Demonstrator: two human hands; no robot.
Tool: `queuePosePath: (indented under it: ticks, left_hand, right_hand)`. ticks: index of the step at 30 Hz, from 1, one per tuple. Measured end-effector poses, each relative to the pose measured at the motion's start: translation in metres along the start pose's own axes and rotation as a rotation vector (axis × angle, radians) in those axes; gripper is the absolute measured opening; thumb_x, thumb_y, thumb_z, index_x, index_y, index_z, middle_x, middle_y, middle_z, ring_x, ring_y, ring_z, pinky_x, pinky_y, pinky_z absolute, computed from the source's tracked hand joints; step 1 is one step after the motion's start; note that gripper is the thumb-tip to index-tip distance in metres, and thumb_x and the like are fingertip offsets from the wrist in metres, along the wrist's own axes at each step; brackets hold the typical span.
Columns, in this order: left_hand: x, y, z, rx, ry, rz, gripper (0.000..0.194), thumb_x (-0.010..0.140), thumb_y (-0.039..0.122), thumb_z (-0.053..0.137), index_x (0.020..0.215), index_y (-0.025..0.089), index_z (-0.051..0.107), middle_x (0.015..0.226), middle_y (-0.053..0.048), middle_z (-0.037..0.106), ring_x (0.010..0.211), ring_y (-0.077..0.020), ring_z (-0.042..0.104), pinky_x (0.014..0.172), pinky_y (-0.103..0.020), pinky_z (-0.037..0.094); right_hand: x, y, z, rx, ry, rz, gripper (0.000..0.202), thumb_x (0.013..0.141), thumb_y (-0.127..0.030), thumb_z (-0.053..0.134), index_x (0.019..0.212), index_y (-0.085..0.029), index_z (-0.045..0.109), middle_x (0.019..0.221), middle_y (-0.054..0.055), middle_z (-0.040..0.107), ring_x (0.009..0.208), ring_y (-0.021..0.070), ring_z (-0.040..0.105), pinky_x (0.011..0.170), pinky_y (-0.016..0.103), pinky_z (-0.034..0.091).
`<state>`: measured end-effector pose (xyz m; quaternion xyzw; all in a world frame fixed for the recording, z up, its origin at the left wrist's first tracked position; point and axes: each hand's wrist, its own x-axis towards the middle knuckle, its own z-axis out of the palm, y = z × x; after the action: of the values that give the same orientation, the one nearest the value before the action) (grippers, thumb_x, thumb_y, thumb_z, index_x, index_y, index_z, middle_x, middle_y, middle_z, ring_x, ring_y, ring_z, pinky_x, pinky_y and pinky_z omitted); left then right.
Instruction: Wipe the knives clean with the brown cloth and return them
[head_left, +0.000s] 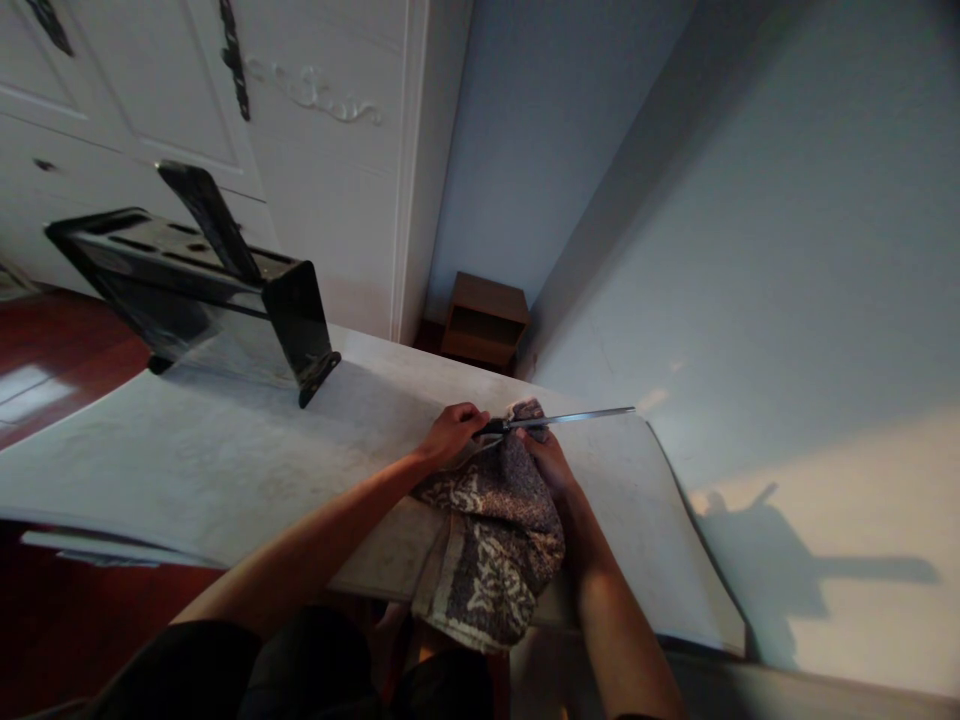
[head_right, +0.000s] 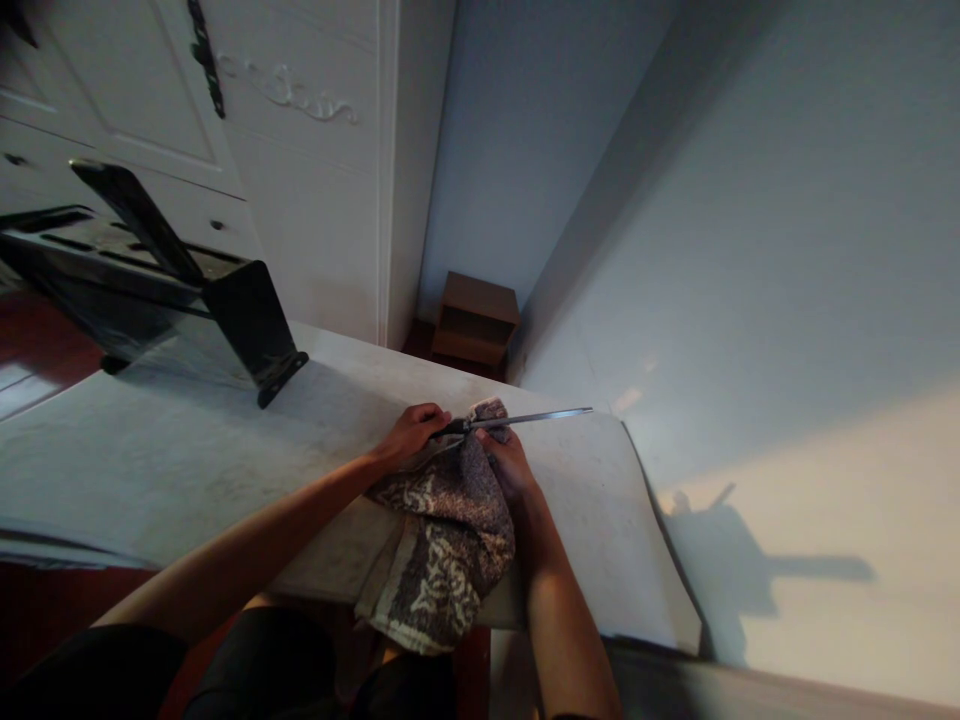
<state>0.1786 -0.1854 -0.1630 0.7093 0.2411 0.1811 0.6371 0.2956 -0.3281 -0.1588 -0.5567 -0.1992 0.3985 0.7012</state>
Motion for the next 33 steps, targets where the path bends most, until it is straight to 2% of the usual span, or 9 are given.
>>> queuePosePath:
  ticks: [3, 7, 14, 21, 25, 27, 29, 31, 33]
  left_hand:
    - [-0.003, 0.003, 0.002, -0.055, -0.029, -0.018, 0.037, 0.079, 0.051, 0.052, 0.067, 0.016, 0.053, 0.053, 0.004, 0.044, 0.049, -0.0088, 0.036, 0.048, -0.023, 0.025]
    - [-0.005, 0.006, 0.001, -0.115, -0.083, -0.045, 0.035, 0.079, 0.050, 0.053, 0.069, 0.016, 0.052, 0.052, 0.005, 0.044, 0.044, -0.0069, 0.032, 0.044, -0.022, 0.022]
    - [-0.001, 0.001, 0.001, -0.151, -0.098, -0.048, 0.035, 0.077, 0.050, 0.057, 0.071, 0.016, 0.052, 0.057, 0.004, 0.049, 0.044, -0.0054, 0.033, 0.043, -0.021, 0.022]
    - [0.003, -0.004, 0.004, -0.187, -0.104, 0.069, 0.037, 0.078, 0.051, 0.058, 0.072, 0.015, 0.051, 0.059, 0.005, 0.045, 0.047, -0.0053, 0.033, 0.045, -0.020, 0.024]
    - [0.004, -0.008, 0.006, -0.205, -0.099, 0.091, 0.036, 0.080, 0.051, 0.057, 0.077, 0.015, 0.053, 0.061, 0.005, 0.045, 0.046, -0.0053, 0.034, 0.044, -0.020, 0.024]
    - [0.004, -0.009, 0.007, -0.185, -0.083, 0.107, 0.034, 0.083, 0.049, 0.055, 0.087, 0.015, 0.059, 0.062, 0.005, 0.048, 0.048, -0.0065, 0.037, 0.045, -0.020, 0.028]
    - [0.004, -0.010, 0.007, -0.122, -0.063, 0.153, 0.033, 0.086, 0.043, 0.052, 0.102, 0.016, 0.064, 0.069, 0.002, 0.056, 0.057, -0.0090, 0.047, 0.054, -0.021, 0.038]
    - [0.004, -0.011, 0.008, -0.028, -0.035, 0.213, 0.031, 0.087, 0.034, 0.052, 0.109, 0.016, 0.066, 0.087, -0.003, 0.066, 0.077, -0.0131, 0.059, 0.073, -0.025, 0.047]
    - [0.004, -0.012, 0.008, 0.074, 0.009, 0.263, 0.029, 0.085, 0.025, 0.055, 0.109, 0.016, 0.068, 0.104, -0.006, 0.067, 0.097, -0.0173, 0.060, 0.092, -0.030, 0.046]
  right_hand:
    - [-0.001, 0.001, -0.003, 0.046, -0.099, 0.064, 0.039, 0.059, -0.036, 0.086, 0.092, -0.022, 0.070, 0.085, 0.003, 0.073, 0.087, 0.0267, 0.068, 0.086, 0.042, 0.052]
    - [0.000, 0.005, -0.008, 0.068, -0.134, 0.071, 0.032, 0.064, -0.033, 0.083, 0.092, -0.023, 0.071, 0.084, 0.003, 0.073, 0.088, 0.0263, 0.069, 0.086, 0.042, 0.052]
    - [0.001, 0.004, -0.004, 0.100, -0.074, 0.095, 0.028, 0.060, -0.029, 0.083, 0.084, -0.021, 0.071, 0.076, 0.002, 0.072, 0.085, 0.0265, 0.069, 0.085, 0.041, 0.053]
    - [0.012, 0.013, -0.008, 0.100, 0.042, 0.000, 0.030, 0.061, -0.033, 0.080, 0.086, -0.021, 0.069, 0.078, 0.002, 0.071, 0.094, 0.0283, 0.067, 0.088, 0.041, 0.052]
    - [0.022, 0.016, -0.016, 0.090, 0.083, -0.047, 0.033, 0.062, -0.036, 0.078, 0.090, -0.022, 0.066, 0.086, -0.001, 0.071, 0.097, 0.0250, 0.066, 0.091, 0.036, 0.051]
    - [0.026, 0.016, -0.019, 0.080, 0.085, -0.064, 0.036, 0.060, -0.036, 0.080, 0.091, -0.023, 0.065, 0.092, -0.002, 0.071, 0.101, 0.0231, 0.064, 0.094, 0.033, 0.049]
    - [0.028, 0.016, -0.021, 0.045, 0.097, -0.058, 0.038, 0.061, -0.037, 0.080, 0.093, -0.022, 0.066, 0.095, -0.002, 0.071, 0.102, 0.0221, 0.064, 0.096, 0.032, 0.047]
    - [0.029, 0.017, -0.022, 0.009, 0.115, -0.042, 0.038, 0.067, -0.042, 0.077, 0.097, -0.020, 0.068, 0.094, 0.000, 0.071, 0.100, 0.0225, 0.065, 0.096, 0.033, 0.048]
    - [0.028, 0.020, -0.024, -0.021, 0.112, -0.009, 0.039, 0.071, -0.045, 0.074, 0.098, -0.019, 0.069, 0.091, 0.003, 0.072, 0.096, 0.0247, 0.066, 0.093, 0.036, 0.049]
